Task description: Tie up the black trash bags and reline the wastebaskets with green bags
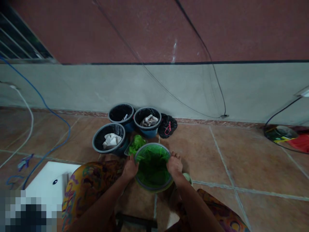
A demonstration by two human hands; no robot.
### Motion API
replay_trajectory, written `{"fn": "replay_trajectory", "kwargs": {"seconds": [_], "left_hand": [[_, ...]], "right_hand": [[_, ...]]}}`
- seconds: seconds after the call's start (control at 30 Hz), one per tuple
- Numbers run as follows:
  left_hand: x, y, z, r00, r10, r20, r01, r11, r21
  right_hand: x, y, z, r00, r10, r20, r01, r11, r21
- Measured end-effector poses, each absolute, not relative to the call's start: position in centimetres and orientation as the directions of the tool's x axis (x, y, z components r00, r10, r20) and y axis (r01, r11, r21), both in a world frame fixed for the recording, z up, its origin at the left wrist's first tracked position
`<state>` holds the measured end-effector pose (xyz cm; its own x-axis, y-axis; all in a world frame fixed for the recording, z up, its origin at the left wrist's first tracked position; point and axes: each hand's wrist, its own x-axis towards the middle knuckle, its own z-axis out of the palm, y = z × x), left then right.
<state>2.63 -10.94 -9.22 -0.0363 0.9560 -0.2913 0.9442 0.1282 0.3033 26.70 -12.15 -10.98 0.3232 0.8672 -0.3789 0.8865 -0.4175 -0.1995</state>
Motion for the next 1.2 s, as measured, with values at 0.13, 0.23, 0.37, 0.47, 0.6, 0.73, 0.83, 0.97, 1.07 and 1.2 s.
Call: {"fn": "replay_trajectory", "kwargs": {"seconds": [0.13,0.23,0.37,0.47,0.6,0.73,0.83,0.97,1.07,1.2], "left_hand": [[4.8,-8.3,-9.2,0.16,0.957,-0.244,0.965,-0.099,0.242],[5.9,-6.5,-9.9,0.236,0.919,-0.317,0.959,-0.166,0.231],[6.4,-5.6,-11.0,0.263,0.893,-0.365,0.954,-0.186,0.233],[6.4,-5.8,-11.5,0.275,0.9,-0.337,0.951,-0.202,0.235],[6.1,-5.8,-11.6,0.292,0.902,-0.317,0.944,-0.218,0.249],[5.8,-5.5,-11.5,0.314,0.893,-0.322,0.932,-0.224,0.285],[5.4,-6.1,-11.0,0.298,0.9,-0.317,0.933,-0.204,0.295],[4.6,-9.2,-10.0,0.262,0.933,-0.246,0.942,-0.192,0.275],[4.0,-13.1,-9.5,0.41,0.883,-0.226,0.895,-0.342,0.287],[4.3,-17.9,-9.8,0.608,0.72,-0.334,0.788,-0.498,0.362]], "right_hand": [[25.3,-10.9,-10.8,0.234,0.934,-0.269,0.943,-0.286,-0.172],[24.4,-10.3,-11.0,0.212,0.939,-0.271,0.95,-0.263,-0.167],[23.8,-10.0,-11.6,0.208,0.928,-0.31,0.95,-0.266,-0.161],[23.7,-9.9,-12.0,0.21,0.921,-0.328,0.948,-0.274,-0.163],[23.8,-9.7,-12.4,0.196,0.922,-0.335,0.95,-0.263,-0.17],[23.7,-9.5,-12.2,0.2,0.908,-0.367,0.944,-0.279,-0.174],[23.7,-9.8,-11.3,0.251,0.89,-0.38,0.929,-0.332,-0.163],[24.5,-11.0,-8.9,0.279,0.888,-0.366,0.929,-0.346,-0.13],[25.5,-12.3,-7.3,0.214,0.865,-0.453,0.95,-0.292,-0.109],[26.4,-14.4,-7.0,0.148,0.811,-0.566,0.959,-0.257,-0.117]]}}
